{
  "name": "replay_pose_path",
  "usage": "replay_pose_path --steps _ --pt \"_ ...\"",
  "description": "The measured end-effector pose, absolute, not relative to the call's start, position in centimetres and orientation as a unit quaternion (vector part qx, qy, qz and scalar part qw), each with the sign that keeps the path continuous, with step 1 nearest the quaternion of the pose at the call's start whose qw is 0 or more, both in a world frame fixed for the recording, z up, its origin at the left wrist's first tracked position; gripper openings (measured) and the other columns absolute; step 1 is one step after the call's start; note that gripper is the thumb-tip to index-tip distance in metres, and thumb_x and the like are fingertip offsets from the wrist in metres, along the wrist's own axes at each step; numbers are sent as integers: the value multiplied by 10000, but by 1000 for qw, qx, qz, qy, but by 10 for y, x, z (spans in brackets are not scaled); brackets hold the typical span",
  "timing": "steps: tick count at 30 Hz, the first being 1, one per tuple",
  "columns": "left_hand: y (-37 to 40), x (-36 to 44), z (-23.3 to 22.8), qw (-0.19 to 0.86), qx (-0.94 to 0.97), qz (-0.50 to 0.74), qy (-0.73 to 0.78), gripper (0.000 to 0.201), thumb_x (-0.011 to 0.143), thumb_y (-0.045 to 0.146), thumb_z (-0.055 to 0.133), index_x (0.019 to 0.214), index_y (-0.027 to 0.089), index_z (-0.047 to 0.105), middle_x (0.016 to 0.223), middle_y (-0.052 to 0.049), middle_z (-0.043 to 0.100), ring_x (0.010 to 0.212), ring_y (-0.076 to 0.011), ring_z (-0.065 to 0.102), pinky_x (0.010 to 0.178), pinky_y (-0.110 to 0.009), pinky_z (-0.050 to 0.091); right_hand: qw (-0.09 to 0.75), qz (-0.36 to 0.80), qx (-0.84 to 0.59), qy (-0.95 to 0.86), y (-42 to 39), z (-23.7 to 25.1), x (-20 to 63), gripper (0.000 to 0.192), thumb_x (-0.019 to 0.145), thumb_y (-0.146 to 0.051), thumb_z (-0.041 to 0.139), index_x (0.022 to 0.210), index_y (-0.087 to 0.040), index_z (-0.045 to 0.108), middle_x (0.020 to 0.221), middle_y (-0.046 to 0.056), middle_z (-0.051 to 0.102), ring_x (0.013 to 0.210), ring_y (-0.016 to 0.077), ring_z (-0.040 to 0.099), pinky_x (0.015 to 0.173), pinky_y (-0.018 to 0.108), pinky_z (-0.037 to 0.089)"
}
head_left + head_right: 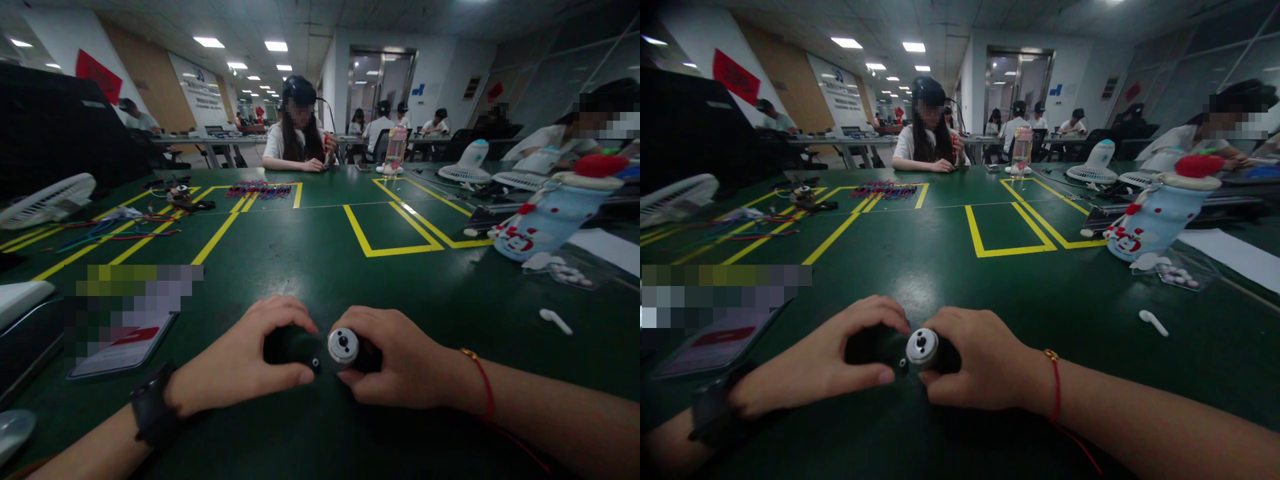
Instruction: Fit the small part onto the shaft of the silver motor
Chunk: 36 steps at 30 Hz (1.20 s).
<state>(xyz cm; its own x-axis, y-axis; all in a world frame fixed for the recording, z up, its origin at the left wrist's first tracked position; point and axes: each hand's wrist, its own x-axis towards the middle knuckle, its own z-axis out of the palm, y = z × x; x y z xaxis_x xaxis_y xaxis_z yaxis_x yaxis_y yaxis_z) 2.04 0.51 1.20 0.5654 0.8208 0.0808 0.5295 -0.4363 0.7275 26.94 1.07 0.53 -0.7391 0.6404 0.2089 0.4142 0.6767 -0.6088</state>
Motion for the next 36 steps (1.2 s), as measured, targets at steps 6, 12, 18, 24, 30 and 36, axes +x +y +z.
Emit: replay_pose_path --steps 6,12,18,24,30,36 --pt "-3 34 13 323 827 247 388 71 876 240 629 891 254 697 969 -1 605 920 -166 585 827 -291 447 212 274 -299 -889 10 6 269 313 709 -228 679 1009 -186 600 927 13 615 746 144 533 642 252 397" --pt "-9 46 24 288 774 371 425 163 887 221 625 971 337 701 915 28 577 844 -133 576 728 -238 453 210 262 -297 -894 11 5 266 279 709 -250 681 964 -193 584 881 -7 598 699 127 514 597 239 369" --pt "-16 62 31 275 803 330 412 181 886 184 600 974 301 707 900 13 578 825 -139 570 708 -243 462 210 251 -295 -898 11 2 265 212 725 -260 653 905 -191 568 843 -6 576 689 131 506 586 242 361" --pt "-15 59 30 336 771 315 439 187 893 283 585 1039 304 699 928 -5 588 846 -174 568 729 -281 452 212 249 -296 -898 10 5 265 247 710 -244 654 939 -186 581 862 9 597 692 140 514 587 246 367" --pt "7 30 10 427 626 374 535 231 883 376 592 1033 243 707 662 15 524 611 -145 474 532 -238 360 210 265 -293 -894 10 9 267 307 714 -241 676 1004 -190 589 932 16 619 767 151 542 661 259 408" --pt "29 14 -4 591 391 549 443 114 873 201 603 924 141 685 684 23 479 562 -83 411 518 -185 394 203 276 -297 -891 12 10 268 302 725 -247 675 1009 -184 593 944 20 613 779 154 545 673 268 418"
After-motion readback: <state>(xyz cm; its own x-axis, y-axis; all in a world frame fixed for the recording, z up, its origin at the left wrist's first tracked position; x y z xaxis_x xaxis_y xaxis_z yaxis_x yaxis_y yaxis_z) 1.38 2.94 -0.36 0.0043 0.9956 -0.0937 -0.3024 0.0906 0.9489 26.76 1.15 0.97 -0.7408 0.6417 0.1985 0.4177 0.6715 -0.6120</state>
